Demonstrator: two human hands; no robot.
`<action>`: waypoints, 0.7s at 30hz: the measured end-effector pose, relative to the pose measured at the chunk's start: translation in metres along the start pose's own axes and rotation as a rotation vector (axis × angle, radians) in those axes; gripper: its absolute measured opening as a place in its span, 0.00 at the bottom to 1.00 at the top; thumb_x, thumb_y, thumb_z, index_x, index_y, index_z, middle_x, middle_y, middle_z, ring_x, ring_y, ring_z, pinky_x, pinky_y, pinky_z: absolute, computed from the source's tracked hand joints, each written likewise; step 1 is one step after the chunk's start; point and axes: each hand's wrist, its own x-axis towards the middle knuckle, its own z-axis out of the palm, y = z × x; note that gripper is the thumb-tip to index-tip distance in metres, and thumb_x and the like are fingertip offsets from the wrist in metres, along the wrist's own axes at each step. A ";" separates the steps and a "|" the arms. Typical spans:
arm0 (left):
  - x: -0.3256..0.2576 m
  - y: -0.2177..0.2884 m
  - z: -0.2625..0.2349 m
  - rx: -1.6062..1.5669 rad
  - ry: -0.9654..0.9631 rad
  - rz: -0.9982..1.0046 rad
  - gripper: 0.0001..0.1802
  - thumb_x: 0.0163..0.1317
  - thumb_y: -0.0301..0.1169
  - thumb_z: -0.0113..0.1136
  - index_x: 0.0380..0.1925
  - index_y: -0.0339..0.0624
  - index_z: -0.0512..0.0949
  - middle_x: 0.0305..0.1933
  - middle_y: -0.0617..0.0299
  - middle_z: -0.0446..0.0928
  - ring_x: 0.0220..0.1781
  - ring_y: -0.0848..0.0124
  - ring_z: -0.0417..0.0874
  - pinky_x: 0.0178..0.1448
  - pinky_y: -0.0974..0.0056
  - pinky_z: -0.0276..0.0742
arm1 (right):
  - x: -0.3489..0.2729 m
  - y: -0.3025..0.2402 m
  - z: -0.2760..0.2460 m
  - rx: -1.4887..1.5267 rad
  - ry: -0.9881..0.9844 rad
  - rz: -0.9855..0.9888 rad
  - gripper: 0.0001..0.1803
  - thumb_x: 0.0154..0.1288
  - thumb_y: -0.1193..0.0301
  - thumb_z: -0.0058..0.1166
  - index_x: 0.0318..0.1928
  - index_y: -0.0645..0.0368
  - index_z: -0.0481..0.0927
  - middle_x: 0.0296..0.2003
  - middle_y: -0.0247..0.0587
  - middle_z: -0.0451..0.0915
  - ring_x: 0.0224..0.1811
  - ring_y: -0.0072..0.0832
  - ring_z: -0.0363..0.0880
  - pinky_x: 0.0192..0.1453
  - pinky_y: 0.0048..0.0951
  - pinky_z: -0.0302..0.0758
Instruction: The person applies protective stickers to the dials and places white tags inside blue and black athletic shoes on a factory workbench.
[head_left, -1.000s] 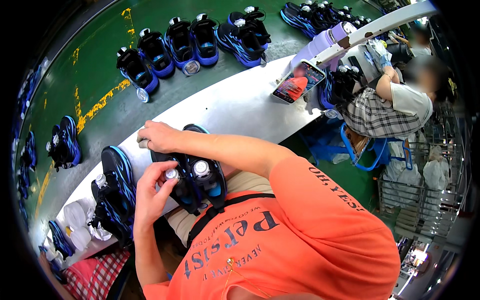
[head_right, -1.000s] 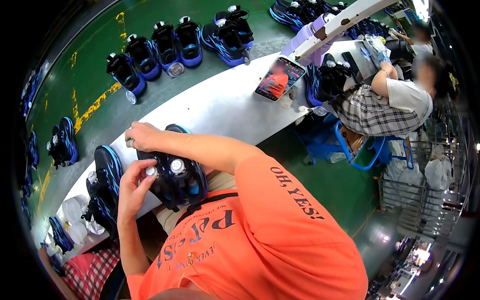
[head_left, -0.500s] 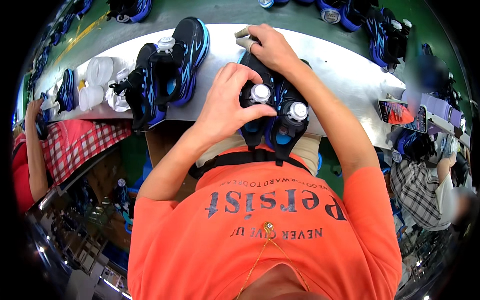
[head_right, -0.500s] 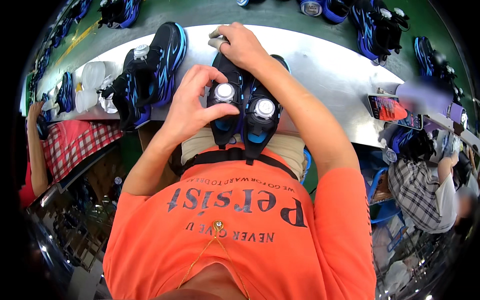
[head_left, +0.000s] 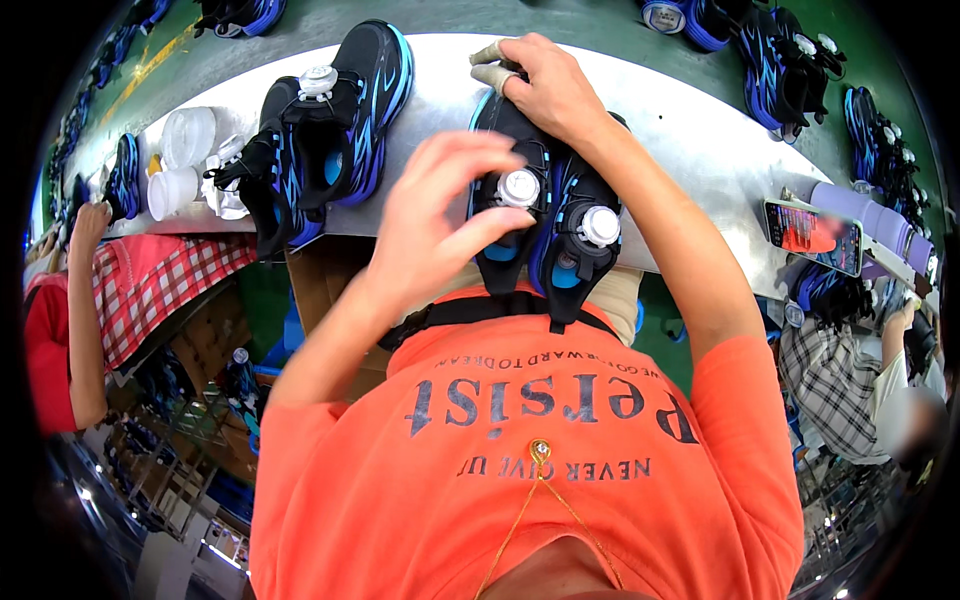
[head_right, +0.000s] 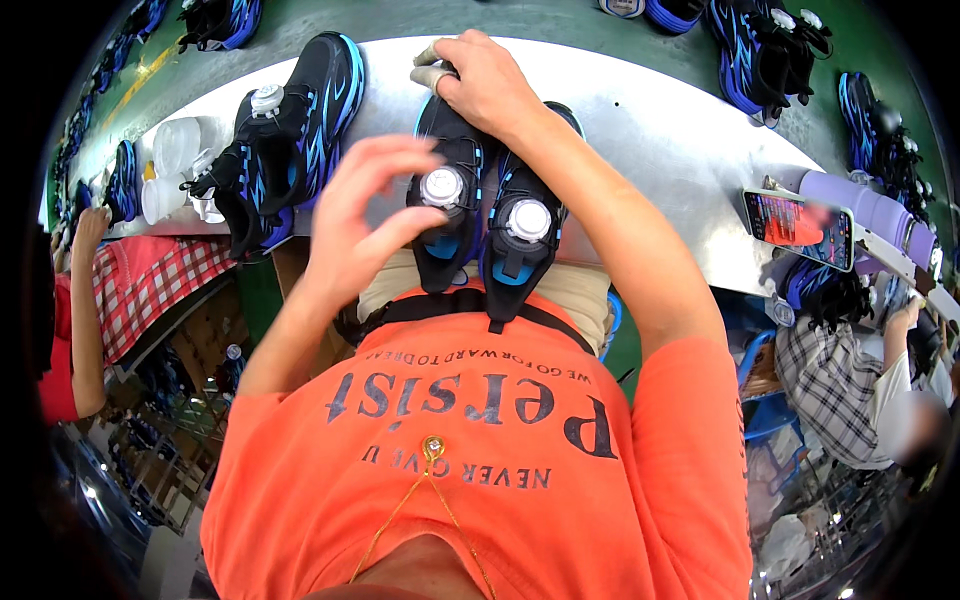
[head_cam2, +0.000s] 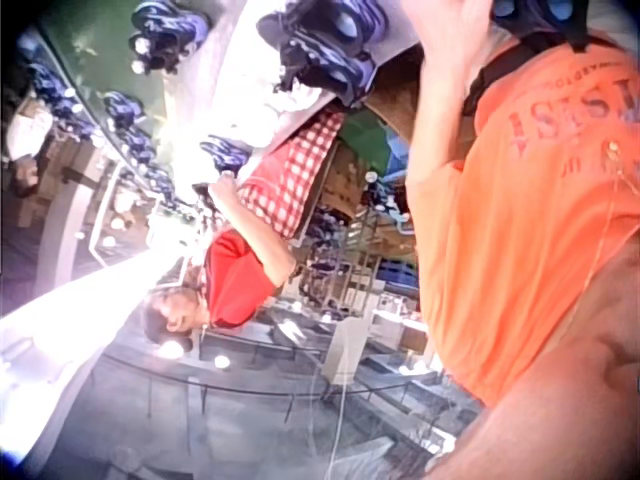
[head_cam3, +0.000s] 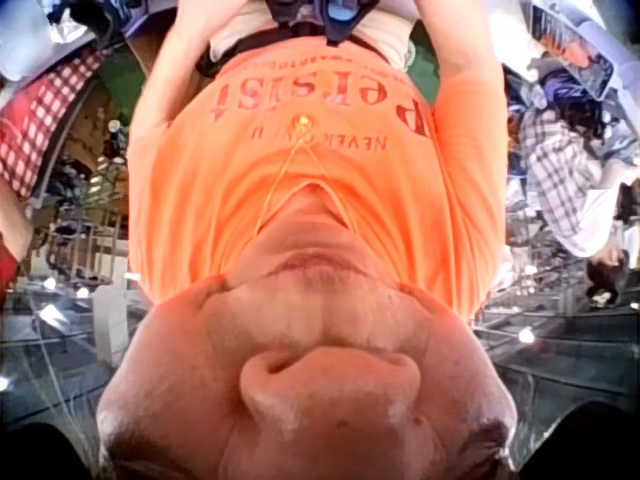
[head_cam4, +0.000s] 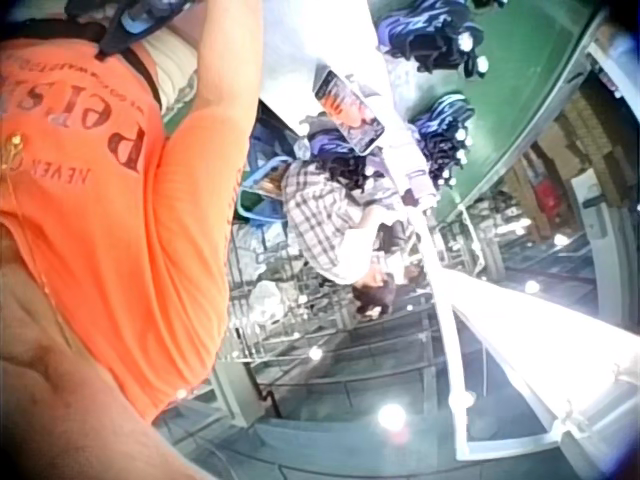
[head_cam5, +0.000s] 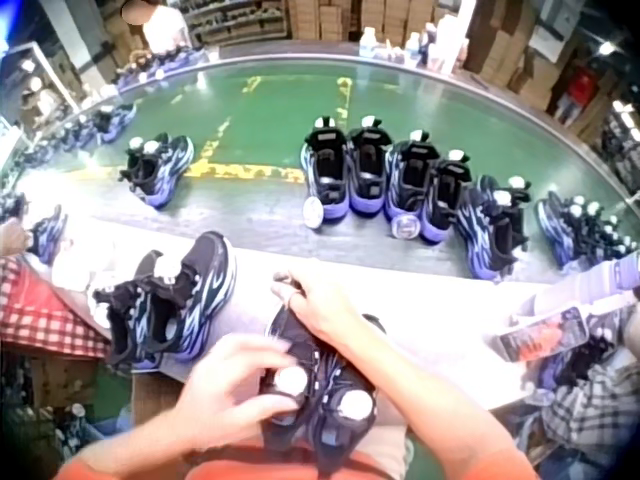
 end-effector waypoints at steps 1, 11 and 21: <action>-0.015 0.006 0.000 -0.201 0.057 -0.236 0.12 0.59 0.32 0.60 0.41 0.37 0.78 0.42 0.58 0.79 0.41 0.70 0.78 0.43 0.67 0.73 | -0.001 -0.001 -0.001 -0.056 0.008 0.004 0.13 0.62 0.63 0.55 0.46 0.52 0.82 0.39 0.47 0.77 0.43 0.40 0.75 0.49 0.34 0.72; -0.034 0.020 0.000 -1.091 -0.027 -1.033 0.19 0.69 0.38 0.50 0.47 0.30 0.73 0.39 0.50 0.81 0.29 0.72 0.82 0.36 0.70 0.78 | -0.046 -0.067 -0.074 0.202 -0.596 -0.040 0.24 0.53 0.71 0.60 0.53 0.45 0.79 0.32 0.35 0.70 0.39 0.29 0.72 0.43 0.29 0.70; -0.036 0.012 0.019 -1.277 -0.021 -0.929 0.18 0.72 0.36 0.44 0.50 0.30 0.71 0.47 0.50 0.78 0.41 0.68 0.83 0.40 0.69 0.79 | -0.060 -0.078 -0.062 0.095 -0.402 -0.014 0.19 0.54 0.72 0.58 0.49 0.50 0.79 0.31 0.38 0.69 0.35 0.35 0.73 0.38 0.31 0.71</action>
